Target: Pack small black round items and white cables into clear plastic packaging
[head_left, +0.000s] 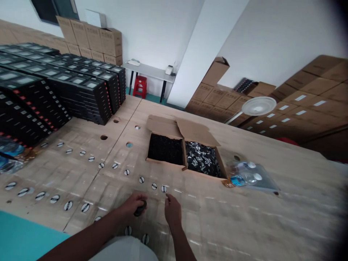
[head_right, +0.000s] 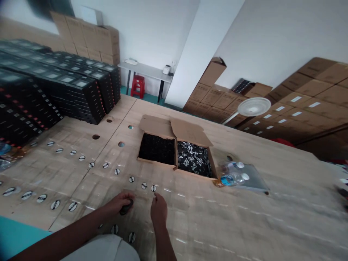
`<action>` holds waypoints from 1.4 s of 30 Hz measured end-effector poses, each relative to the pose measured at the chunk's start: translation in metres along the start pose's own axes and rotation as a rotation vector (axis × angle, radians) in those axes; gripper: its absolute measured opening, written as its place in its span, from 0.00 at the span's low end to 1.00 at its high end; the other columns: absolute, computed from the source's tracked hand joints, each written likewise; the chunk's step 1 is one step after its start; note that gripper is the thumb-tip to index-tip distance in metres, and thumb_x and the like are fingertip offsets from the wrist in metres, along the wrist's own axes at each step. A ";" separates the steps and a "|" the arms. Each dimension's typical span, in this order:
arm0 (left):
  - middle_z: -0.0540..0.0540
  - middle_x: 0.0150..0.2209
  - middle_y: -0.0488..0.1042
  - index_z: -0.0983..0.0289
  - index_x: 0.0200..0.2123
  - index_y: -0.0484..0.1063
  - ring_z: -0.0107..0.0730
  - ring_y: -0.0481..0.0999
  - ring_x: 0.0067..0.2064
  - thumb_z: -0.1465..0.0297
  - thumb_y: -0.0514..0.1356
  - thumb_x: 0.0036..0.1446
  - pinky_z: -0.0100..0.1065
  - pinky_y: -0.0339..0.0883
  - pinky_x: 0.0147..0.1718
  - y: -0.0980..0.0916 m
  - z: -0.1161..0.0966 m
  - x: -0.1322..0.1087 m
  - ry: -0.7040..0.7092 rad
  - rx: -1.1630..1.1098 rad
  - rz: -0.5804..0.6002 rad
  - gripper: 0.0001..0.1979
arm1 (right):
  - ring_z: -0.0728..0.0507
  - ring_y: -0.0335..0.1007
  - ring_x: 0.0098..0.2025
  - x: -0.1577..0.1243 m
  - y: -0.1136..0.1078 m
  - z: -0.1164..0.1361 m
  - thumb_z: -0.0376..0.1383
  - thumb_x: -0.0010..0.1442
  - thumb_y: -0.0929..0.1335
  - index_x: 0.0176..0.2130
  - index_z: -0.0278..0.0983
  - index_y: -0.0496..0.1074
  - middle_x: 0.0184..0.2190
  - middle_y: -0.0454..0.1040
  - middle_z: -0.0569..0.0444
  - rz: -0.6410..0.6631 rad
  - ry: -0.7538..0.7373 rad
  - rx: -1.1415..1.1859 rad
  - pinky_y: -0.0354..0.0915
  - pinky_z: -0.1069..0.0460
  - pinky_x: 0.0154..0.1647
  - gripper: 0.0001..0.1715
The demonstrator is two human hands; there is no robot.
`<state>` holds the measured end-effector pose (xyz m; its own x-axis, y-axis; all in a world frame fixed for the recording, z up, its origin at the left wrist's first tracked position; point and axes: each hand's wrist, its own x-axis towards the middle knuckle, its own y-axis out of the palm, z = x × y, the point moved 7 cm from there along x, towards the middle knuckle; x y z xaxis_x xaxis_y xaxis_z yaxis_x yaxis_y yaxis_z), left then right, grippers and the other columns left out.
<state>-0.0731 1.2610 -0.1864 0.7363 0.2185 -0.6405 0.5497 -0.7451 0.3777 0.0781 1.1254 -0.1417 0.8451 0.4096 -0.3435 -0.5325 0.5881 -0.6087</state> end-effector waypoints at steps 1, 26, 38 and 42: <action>0.49 0.24 0.73 0.64 0.40 0.67 0.28 0.71 0.22 0.64 0.62 0.38 0.28 0.56 0.21 0.002 -0.001 -0.002 0.009 0.008 0.019 0.22 | 0.39 0.73 0.40 -0.007 0.008 0.002 0.41 0.55 0.62 0.34 0.34 0.76 0.36 0.78 0.44 0.041 0.005 0.018 0.64 0.49 0.41 0.17; 0.49 0.24 0.73 0.66 0.47 0.68 0.26 0.69 0.23 0.64 0.62 0.48 0.28 0.55 0.22 0.045 0.020 -0.042 -0.024 0.349 0.286 0.22 | 0.44 0.69 0.28 -0.123 -0.010 -0.066 0.41 0.54 0.66 0.22 0.39 0.67 0.21 0.72 0.54 -0.023 0.054 -0.276 0.56 0.52 0.29 0.13; 0.46 0.23 0.70 0.66 0.54 0.65 0.25 0.67 0.22 0.67 0.60 0.50 0.28 0.55 0.22 0.076 0.026 -0.058 -0.009 0.524 0.482 0.27 | 0.51 0.52 0.14 -0.139 0.025 -0.070 0.61 0.51 0.61 0.25 0.40 0.61 0.13 0.57 0.63 0.085 0.290 0.371 0.51 0.54 0.16 0.28; 0.50 0.25 0.73 0.67 0.50 0.67 0.28 0.70 0.25 0.65 0.58 0.48 0.30 0.59 0.25 0.067 0.037 -0.057 -0.131 0.333 0.461 0.24 | 0.46 0.62 0.22 -0.139 -0.032 -0.097 0.52 0.55 0.62 0.23 0.41 0.62 0.17 0.65 0.56 -0.120 0.291 0.168 0.54 0.52 0.23 0.20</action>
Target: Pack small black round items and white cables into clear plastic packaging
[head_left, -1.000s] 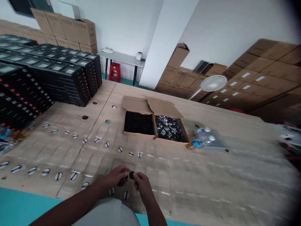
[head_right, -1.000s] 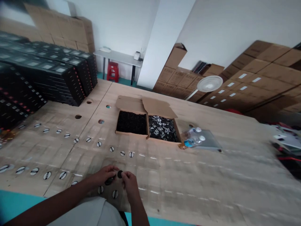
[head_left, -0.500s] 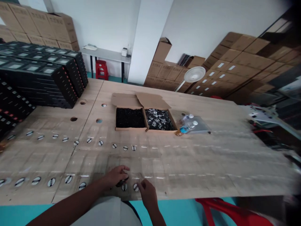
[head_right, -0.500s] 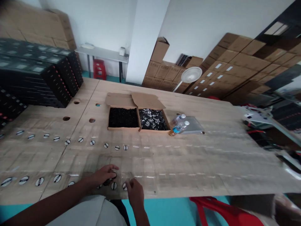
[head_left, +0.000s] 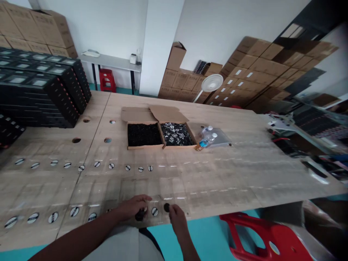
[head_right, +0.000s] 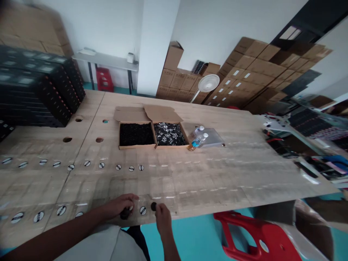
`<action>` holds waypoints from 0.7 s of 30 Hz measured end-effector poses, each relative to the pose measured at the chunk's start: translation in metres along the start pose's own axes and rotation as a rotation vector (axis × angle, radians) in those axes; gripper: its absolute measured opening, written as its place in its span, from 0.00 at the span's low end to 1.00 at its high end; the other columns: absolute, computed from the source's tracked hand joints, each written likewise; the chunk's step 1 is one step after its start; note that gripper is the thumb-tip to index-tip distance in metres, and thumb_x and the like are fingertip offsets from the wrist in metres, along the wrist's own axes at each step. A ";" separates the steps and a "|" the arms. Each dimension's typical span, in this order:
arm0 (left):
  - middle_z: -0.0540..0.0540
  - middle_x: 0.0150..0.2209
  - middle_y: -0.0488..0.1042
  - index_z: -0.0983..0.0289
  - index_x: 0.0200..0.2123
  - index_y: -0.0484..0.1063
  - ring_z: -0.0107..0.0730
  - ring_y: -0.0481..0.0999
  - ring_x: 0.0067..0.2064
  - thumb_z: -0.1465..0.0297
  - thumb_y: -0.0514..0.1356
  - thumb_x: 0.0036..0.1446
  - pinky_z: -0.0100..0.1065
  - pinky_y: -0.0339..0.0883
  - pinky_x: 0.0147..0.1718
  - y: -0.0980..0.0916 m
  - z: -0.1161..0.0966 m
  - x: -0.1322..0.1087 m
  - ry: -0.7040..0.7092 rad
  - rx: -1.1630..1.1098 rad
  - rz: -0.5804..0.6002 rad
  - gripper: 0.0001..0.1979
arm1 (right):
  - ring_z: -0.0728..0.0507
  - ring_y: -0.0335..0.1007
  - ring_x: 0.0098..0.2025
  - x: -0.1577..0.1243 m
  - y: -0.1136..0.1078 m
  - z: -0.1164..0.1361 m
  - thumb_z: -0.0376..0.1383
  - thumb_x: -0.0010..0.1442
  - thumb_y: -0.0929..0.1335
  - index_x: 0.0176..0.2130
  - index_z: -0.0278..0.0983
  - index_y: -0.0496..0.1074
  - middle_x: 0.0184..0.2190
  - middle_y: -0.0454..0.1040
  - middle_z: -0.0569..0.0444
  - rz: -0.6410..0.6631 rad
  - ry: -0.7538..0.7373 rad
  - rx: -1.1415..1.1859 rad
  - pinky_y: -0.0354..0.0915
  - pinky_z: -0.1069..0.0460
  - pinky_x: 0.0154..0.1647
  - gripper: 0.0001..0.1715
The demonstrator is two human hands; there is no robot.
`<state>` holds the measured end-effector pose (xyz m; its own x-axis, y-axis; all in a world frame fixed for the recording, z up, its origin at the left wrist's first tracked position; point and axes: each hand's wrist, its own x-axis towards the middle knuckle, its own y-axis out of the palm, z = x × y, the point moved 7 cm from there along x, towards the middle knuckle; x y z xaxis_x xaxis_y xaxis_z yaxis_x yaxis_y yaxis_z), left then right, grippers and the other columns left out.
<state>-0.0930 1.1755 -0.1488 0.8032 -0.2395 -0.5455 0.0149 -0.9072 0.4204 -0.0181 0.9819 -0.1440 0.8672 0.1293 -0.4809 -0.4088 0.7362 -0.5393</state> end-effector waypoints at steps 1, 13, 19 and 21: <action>0.51 0.25 0.73 0.67 0.48 0.68 0.29 0.70 0.26 0.66 0.58 0.46 0.30 0.60 0.26 0.000 0.003 -0.001 -0.020 -0.067 0.005 0.24 | 0.45 0.63 0.25 0.002 -0.015 -0.002 0.49 0.55 0.62 0.23 0.41 0.63 0.19 0.68 0.54 -0.057 -0.009 -0.047 0.54 0.52 0.25 0.18; 0.52 0.23 0.74 0.66 0.37 0.69 0.28 0.69 0.23 0.65 0.66 0.40 0.29 0.57 0.23 -0.012 0.006 -0.001 0.019 -0.109 -0.081 0.19 | 0.47 0.63 0.20 0.008 0.008 0.005 0.48 0.55 0.61 0.23 0.40 0.63 0.18 0.69 0.56 0.043 -0.004 0.017 0.56 0.53 0.23 0.18; 0.51 0.21 0.74 0.67 0.31 0.71 0.29 0.70 0.22 0.69 0.66 0.36 0.30 0.57 0.23 -0.019 0.003 0.006 0.050 0.093 -0.173 0.15 | 0.51 0.55 0.15 -0.001 0.070 0.037 0.51 0.49 0.66 0.23 0.38 0.65 0.13 0.63 0.62 0.301 -0.006 0.173 0.51 0.55 0.17 0.20; 0.50 0.21 0.73 0.66 0.29 0.70 0.29 0.70 0.22 0.68 0.67 0.35 0.30 0.57 0.23 -0.023 0.002 0.007 0.050 0.095 -0.209 0.15 | 0.52 0.54 0.15 -0.002 0.080 0.047 0.49 0.48 0.68 0.22 0.38 0.65 0.12 0.60 0.63 0.325 -0.034 0.213 0.51 0.55 0.17 0.18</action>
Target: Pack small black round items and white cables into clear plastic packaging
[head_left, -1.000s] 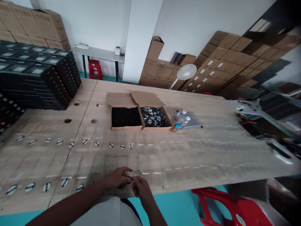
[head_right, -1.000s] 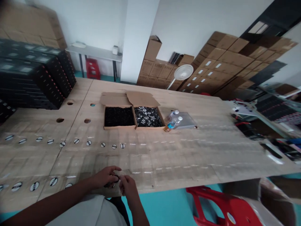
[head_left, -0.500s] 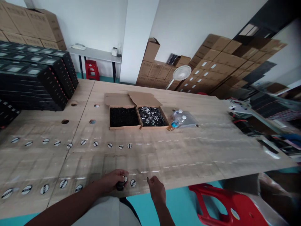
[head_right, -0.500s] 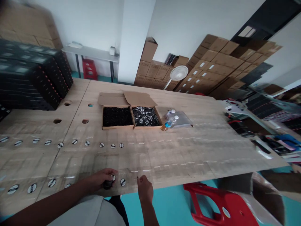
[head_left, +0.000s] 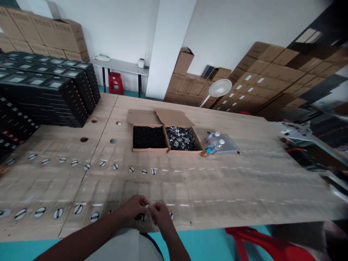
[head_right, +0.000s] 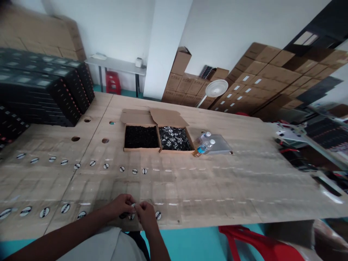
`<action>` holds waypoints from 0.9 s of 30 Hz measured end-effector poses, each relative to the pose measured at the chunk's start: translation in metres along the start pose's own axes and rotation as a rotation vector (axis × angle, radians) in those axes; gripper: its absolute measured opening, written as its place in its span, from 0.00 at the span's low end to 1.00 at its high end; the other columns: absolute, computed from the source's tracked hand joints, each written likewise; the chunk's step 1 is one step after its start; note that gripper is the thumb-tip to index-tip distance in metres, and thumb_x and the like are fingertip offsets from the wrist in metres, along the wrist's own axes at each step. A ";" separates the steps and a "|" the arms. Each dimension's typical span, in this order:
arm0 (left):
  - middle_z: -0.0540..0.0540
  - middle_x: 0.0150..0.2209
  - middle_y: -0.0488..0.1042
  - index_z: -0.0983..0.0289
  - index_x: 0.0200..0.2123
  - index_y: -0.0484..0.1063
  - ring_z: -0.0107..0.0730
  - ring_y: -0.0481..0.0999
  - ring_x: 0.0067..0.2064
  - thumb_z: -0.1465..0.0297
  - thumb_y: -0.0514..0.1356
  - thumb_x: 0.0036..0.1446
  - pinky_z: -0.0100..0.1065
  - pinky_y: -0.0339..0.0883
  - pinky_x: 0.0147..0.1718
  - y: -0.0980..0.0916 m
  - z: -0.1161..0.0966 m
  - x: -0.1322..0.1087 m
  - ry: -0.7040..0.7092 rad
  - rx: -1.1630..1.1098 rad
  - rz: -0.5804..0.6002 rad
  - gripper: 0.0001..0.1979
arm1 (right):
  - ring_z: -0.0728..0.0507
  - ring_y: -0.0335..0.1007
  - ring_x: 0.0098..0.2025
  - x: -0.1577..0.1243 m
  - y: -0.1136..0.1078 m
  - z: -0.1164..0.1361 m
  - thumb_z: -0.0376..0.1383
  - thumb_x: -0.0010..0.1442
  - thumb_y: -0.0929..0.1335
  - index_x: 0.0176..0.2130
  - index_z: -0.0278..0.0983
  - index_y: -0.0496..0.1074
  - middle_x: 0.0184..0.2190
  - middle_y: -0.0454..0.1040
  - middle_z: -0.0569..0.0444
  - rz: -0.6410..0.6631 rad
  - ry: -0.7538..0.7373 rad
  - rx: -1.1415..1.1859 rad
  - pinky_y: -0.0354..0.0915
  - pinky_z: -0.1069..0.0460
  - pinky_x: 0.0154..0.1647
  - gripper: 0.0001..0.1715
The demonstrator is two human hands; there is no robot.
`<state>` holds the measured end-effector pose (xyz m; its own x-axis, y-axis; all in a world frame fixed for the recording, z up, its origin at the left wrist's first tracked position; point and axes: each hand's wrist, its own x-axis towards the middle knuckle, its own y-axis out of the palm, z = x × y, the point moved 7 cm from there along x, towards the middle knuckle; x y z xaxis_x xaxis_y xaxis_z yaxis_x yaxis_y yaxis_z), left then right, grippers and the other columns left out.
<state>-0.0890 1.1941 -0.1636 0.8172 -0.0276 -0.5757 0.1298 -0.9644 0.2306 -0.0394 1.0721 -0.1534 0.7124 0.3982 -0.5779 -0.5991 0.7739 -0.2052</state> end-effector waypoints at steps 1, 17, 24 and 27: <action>0.50 0.21 0.73 0.67 0.28 0.71 0.29 0.70 0.22 0.67 0.67 0.35 0.30 0.57 0.23 -0.002 0.000 0.000 -0.002 -0.009 -0.012 0.15 | 0.52 0.54 0.16 0.001 0.003 0.004 0.48 0.48 0.68 0.21 0.37 0.65 0.12 0.60 0.64 0.005 -0.016 0.015 0.51 0.56 0.18 0.18; 0.48 0.19 0.71 0.61 0.25 0.61 0.26 0.66 0.17 0.51 0.65 0.36 0.28 0.55 0.18 -0.039 -0.004 0.014 -0.039 -0.255 -0.222 0.23 | 0.50 0.63 0.18 0.101 -0.085 0.036 0.50 0.42 0.70 0.22 0.37 0.70 0.18 0.73 0.54 -0.219 0.098 0.162 0.53 0.56 0.17 0.18; 0.45 0.16 0.67 0.62 0.23 0.62 0.23 0.61 0.15 0.52 0.64 0.39 0.27 0.48 0.16 -0.028 -0.011 0.019 -0.029 -0.101 -0.182 0.21 | 0.52 0.60 0.16 0.053 -0.013 0.031 0.50 0.44 0.72 0.24 0.34 0.74 0.16 0.70 0.58 0.080 0.057 0.085 0.51 0.56 0.17 0.21; 0.45 0.16 0.65 0.62 0.22 0.63 0.23 0.60 0.15 0.54 0.62 0.42 0.28 0.49 0.16 -0.018 -0.014 0.020 -0.019 -0.080 -0.140 0.18 | 0.52 0.58 0.17 0.049 -0.014 0.033 0.46 0.39 0.75 0.20 0.34 0.71 0.13 0.67 0.61 0.006 -0.016 0.134 0.52 0.56 0.19 0.18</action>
<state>-0.0667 1.2143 -0.1681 0.7770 0.0998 -0.6216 0.2868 -0.9350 0.2085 0.0158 1.0974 -0.1533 0.7153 0.4103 -0.5657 -0.5499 0.8300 -0.0933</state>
